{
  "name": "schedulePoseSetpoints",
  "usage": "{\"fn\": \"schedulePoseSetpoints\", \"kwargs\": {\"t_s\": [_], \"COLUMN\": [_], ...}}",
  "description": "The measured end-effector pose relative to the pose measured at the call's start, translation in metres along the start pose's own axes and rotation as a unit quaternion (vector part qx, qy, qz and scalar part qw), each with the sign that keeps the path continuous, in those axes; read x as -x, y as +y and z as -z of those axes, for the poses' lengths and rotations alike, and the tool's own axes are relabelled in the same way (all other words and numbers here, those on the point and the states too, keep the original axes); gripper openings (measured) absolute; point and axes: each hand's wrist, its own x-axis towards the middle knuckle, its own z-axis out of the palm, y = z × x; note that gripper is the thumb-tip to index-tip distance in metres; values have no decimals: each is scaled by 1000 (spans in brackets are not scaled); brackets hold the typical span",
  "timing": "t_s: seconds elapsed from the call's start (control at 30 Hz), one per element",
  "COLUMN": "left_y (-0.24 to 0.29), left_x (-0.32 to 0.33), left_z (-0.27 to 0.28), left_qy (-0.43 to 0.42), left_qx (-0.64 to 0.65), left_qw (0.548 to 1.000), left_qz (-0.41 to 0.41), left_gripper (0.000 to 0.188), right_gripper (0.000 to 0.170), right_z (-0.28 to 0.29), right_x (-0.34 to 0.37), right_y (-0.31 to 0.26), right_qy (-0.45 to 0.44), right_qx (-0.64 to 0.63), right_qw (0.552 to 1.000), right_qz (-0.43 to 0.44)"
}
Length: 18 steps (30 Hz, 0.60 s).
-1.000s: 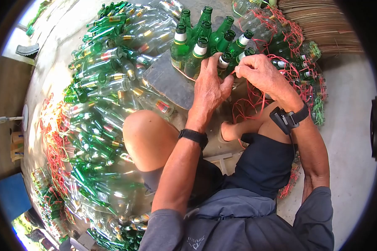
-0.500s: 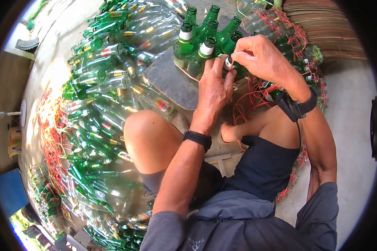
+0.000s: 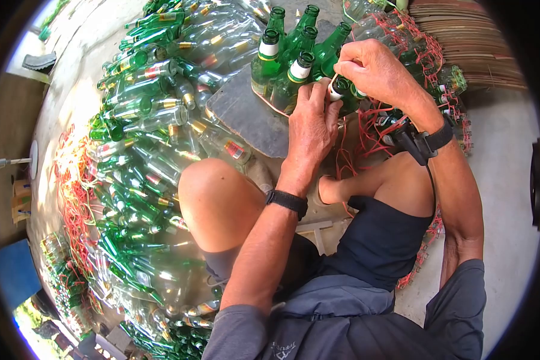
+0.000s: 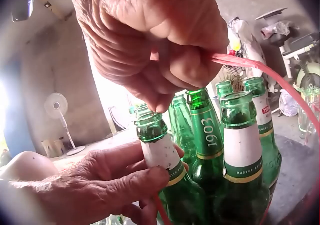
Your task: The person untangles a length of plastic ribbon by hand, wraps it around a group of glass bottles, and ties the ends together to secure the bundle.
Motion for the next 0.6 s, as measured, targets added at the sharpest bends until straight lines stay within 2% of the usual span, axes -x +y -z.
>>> {"fn": "schedulePoseSetpoints", "kwargs": {"t_s": [0.3, 0.6], "left_y": [6, 7], "left_x": [2, 2], "left_z": [1, 0], "left_qy": [7, 17], "left_qx": [-14, -26], "left_qw": [1000, 1000], "left_qz": [-1, -3], "left_gripper": [39, 40], "right_gripper": [32, 25], "right_z": [-2, -2], "right_x": [8, 24], "right_y": [3, -11], "right_qy": [15, 28], "right_qx": [-12, 27], "right_qw": [998, 995], "right_qz": [-55, -88]}}
